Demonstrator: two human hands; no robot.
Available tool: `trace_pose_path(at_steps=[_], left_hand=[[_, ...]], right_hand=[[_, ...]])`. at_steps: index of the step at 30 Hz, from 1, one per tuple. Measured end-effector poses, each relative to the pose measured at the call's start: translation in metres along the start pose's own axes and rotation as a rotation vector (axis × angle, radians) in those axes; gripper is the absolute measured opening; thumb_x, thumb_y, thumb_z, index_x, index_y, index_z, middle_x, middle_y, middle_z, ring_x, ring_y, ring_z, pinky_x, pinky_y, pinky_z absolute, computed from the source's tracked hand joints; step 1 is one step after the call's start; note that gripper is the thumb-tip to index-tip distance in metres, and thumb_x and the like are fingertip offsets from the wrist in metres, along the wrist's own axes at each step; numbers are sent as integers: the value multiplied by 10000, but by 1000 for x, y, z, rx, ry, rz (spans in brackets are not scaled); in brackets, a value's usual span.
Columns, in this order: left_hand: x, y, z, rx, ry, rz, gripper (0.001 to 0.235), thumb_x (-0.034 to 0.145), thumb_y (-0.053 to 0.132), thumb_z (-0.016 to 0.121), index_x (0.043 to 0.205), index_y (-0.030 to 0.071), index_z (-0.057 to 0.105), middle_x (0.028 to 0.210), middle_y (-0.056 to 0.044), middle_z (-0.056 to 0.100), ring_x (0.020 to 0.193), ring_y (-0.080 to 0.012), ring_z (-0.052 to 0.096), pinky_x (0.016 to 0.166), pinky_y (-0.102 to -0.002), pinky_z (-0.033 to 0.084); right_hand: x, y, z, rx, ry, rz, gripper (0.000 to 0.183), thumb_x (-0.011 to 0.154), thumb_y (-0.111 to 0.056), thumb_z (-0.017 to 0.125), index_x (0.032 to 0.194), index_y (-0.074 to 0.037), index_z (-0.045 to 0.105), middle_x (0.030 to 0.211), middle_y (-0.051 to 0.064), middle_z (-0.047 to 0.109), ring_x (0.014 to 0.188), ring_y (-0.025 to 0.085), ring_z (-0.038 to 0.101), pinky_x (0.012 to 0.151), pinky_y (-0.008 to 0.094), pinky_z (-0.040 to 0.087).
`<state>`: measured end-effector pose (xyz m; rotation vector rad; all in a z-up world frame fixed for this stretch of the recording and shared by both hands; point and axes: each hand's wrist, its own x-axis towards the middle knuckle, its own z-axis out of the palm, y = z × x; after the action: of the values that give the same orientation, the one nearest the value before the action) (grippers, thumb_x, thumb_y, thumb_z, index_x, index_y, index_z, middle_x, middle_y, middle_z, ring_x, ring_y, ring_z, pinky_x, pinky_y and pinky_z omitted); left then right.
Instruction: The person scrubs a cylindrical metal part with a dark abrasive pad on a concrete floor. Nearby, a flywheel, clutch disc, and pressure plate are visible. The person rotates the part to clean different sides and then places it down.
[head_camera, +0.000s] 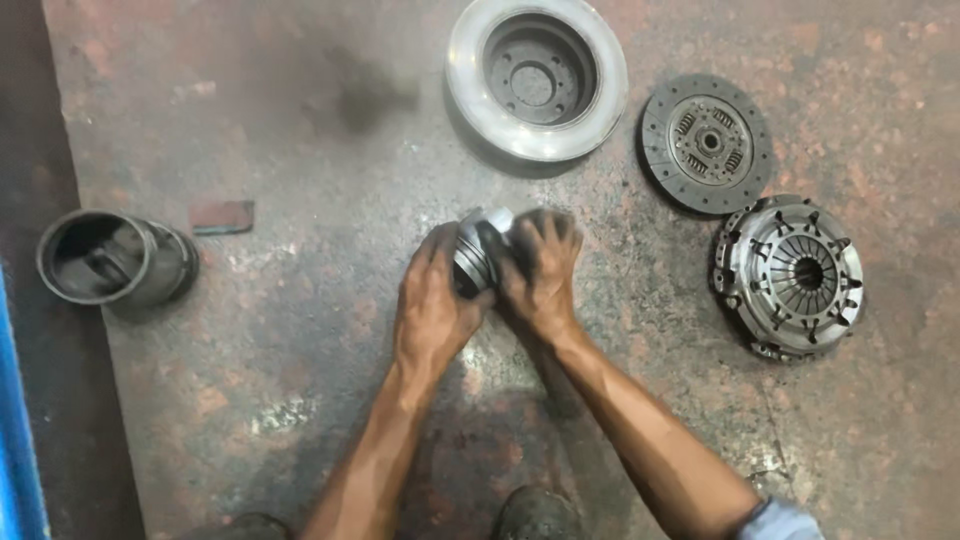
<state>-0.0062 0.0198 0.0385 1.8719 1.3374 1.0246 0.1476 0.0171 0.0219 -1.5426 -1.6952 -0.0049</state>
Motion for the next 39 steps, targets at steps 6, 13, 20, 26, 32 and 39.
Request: trace_pose_path(at_steps=[6,13,20,26,32,39], left_hand=[[-3,-18,8,-25,46,116,821,650,119,921,1362,-54,551,1361,-293,591,1276,-467,576,1106,-480,480],[-20,-9,7,-25,-46,-15,780,716,107,893,1410,7,550,1405,-254,594,1311,-426,574,1114,-458,495],[-8,-21,15,-34,116,274,958,667,208,962,1427,-74,451,1417,-300,529,1317,-438,538,1139,-461,476],[-11,-17,15,16,-29,16,995,613,256,991,1400,-69,478,1393,-323,537,1313,-467,528,1099,-477,461],[-5,-6,9,63,-66,1,1017,610,183,973,1430,-64,424,1432,-338,493,1304,-486,510,1079,-464,438],[-10,12,0,167,-140,-151,1023,599,114,945,1462,-33,415,1476,-301,484,1308,-477,503,1066,-469,446]], right_hand=[[3,10,2,-32,13,-71,282,858,-150,735,1115,-59,662,1130,193,623,1179,436,532,997,571,380],[6,39,9,-254,-31,-90,509,808,-187,797,1270,-5,688,1353,309,527,1241,496,463,1043,595,358],[5,25,1,-95,-51,89,248,946,-231,784,1096,-51,706,1223,184,585,1169,425,502,1004,584,370],[8,21,8,-31,-56,18,192,913,-255,798,980,-98,710,1064,139,587,1052,353,497,892,529,348],[12,15,0,-29,-22,-35,218,841,-244,794,968,-85,719,1099,142,621,1086,359,503,915,528,348],[18,15,-4,-31,-69,50,166,862,-206,793,902,-82,689,1062,145,622,1070,403,527,912,557,380]])
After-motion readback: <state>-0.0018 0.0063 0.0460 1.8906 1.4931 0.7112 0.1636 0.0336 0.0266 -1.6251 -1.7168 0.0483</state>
